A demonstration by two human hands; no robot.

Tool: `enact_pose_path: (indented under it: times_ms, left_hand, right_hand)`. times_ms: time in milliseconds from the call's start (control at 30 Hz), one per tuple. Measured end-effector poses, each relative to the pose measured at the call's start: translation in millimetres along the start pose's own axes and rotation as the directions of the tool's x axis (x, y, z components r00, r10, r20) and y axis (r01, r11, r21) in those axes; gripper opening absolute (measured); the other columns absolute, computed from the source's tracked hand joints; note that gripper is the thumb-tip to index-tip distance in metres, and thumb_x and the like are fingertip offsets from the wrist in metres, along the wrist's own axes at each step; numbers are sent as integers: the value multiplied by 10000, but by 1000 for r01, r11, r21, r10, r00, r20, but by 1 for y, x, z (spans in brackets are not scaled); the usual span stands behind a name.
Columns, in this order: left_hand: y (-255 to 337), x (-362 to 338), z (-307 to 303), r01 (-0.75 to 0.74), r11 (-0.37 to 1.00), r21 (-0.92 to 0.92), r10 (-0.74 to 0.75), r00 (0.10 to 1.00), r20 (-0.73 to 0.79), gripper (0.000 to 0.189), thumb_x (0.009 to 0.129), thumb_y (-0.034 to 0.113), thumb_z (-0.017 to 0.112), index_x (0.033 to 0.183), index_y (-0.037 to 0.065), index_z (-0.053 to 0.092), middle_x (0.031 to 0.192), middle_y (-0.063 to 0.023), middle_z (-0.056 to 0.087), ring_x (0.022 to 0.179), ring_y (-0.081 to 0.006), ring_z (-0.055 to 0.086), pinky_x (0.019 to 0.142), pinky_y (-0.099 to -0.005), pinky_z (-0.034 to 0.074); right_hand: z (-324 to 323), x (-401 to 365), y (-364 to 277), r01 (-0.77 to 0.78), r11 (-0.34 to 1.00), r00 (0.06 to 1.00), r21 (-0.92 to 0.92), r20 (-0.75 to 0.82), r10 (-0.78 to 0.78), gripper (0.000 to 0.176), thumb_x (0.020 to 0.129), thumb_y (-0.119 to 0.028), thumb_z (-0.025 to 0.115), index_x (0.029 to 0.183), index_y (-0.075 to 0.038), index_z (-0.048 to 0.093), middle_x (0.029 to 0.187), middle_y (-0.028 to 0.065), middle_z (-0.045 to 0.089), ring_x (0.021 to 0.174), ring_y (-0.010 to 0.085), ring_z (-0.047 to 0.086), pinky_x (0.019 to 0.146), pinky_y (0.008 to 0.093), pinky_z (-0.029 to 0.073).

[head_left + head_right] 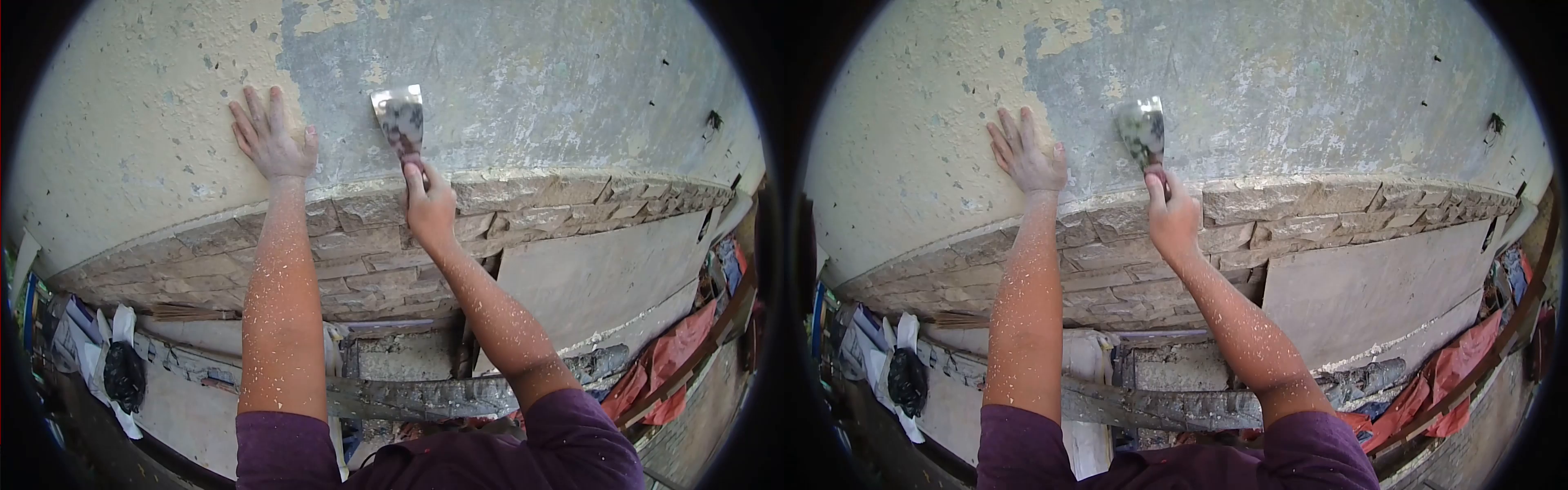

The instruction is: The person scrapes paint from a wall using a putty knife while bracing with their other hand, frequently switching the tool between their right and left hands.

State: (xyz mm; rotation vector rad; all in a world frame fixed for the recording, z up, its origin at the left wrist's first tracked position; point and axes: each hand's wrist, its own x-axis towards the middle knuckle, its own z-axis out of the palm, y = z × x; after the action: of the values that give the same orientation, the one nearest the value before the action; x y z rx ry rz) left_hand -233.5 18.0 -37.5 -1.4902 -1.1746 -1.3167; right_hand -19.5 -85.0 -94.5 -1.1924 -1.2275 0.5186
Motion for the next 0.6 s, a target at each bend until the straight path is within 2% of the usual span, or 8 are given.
enact_pose_path:
  times_ms: [100, 133, 267, 367, 433, 500, 533, 600]
  left_hand:
    - [1, 1, -4, -9, 1000, 29, 8, 999, 33, 798, 836, 629, 383, 1489, 178, 297, 1577, -148, 144, 1441, -419, 69, 1128, -583, 64]
    - [-1, 1, -3, -14, 999, 33, 13, 999, 34, 798, 836, 629, 383, 1489, 178, 297, 1577, -148, 144, 1441, -419, 69, 1128, -583, 64]
    - [-1, 2, -3, -14, 1000, 20, 13, 1000, 23, 794, 841, 639, 367, 1485, 178, 305, 1577, -151, 141, 1442, -417, 66, 1127, -582, 66]
    - [1, 2, -3, 8, 1000, 27, -9, 999, 35, 792, 844, 637, 366, 1485, 176, 305, 1576, -154, 140, 1442, -414, 62, 1129, -580, 67]
    - [1, 0, -4, 0, 1000, 31, -2, 999, 43, 790, 845, 635, 366, 1484, 175, 305, 1576, -155, 139, 1443, -413, 60, 1130, -579, 68]
    - [-1, 0, -3, -10, 999, 45, 8, 999, 39, 792, 846, 635, 363, 1485, 170, 301, 1575, -154, 139, 1444, -411, 55, 1132, -577, 67]
    - [-1, 3, -3, -14, 999, 49, 13, 1000, 23, 792, 846, 635, 363, 1485, 170, 301, 1575, -154, 139, 1444, -411, 55, 1132, -577, 67]
    - [1, 0, -6, 3, 999, 48, -6, 998, 62, 790, 832, 604, 408, 1482, 166, 306, 1576, -153, 139, 1445, -411, 56, 1134, -575, 67]
  right_hand:
    - [8, 21, -35, -60, 995, 996, 83, 66, 55, 323, 944, -330, 557, 1086, -53, 644, 748, 136, 667, 654, 267, 645, 615, 375, 472]
    - [10, 5, -21, 13, 1000, 1000, -5, -4, -13, 321, 949, -319, 550, 1079, -41, 645, 762, 161, 662, 690, 270, 650, 627, 382, 472]
    - [16, 4, 2, 0, 1000, 1000, 23, 27, -1, 301, 955, -300, 538, 1080, -46, 640, 773, 168, 664, 717, 246, 657, 646, 379, 480]
    - [13, 34, -65, -30, 989, 993, 143, 114, 14, 295, 951, -299, 548, 1081, -56, 654, 771, 155, 673, 703, 216, 661, 652, 354, 488]
    - [19, 21, -30, -16, 995, 997, 102, 73, 8, 305, 951, -308, 552, 1080, -52, 656, 708, 129, 660, 648, 188, 646, 613, 326, 478]
    - [18, -3, 5, 48, 994, 999, 101, 14, -50, 345, 985, -319, 507, 1036, 4, 617, 557, 22, 547, 391, 107, 487, 373, 274, 363]
    - [13, 1, -15, -5, 982, 998, 189, 68, -8, 333, 988, -302, 500, 1055, 6, 607, 571, 30, 543, 387, 108, 479, 370, 270, 365]
    - [8, 32, -65, -2, 975, 997, 222, 69, -13, 327, 987, -289, 504, 1093, 4, 601, 575, 33, 537, 386, 105, 476, 367, 267, 363]
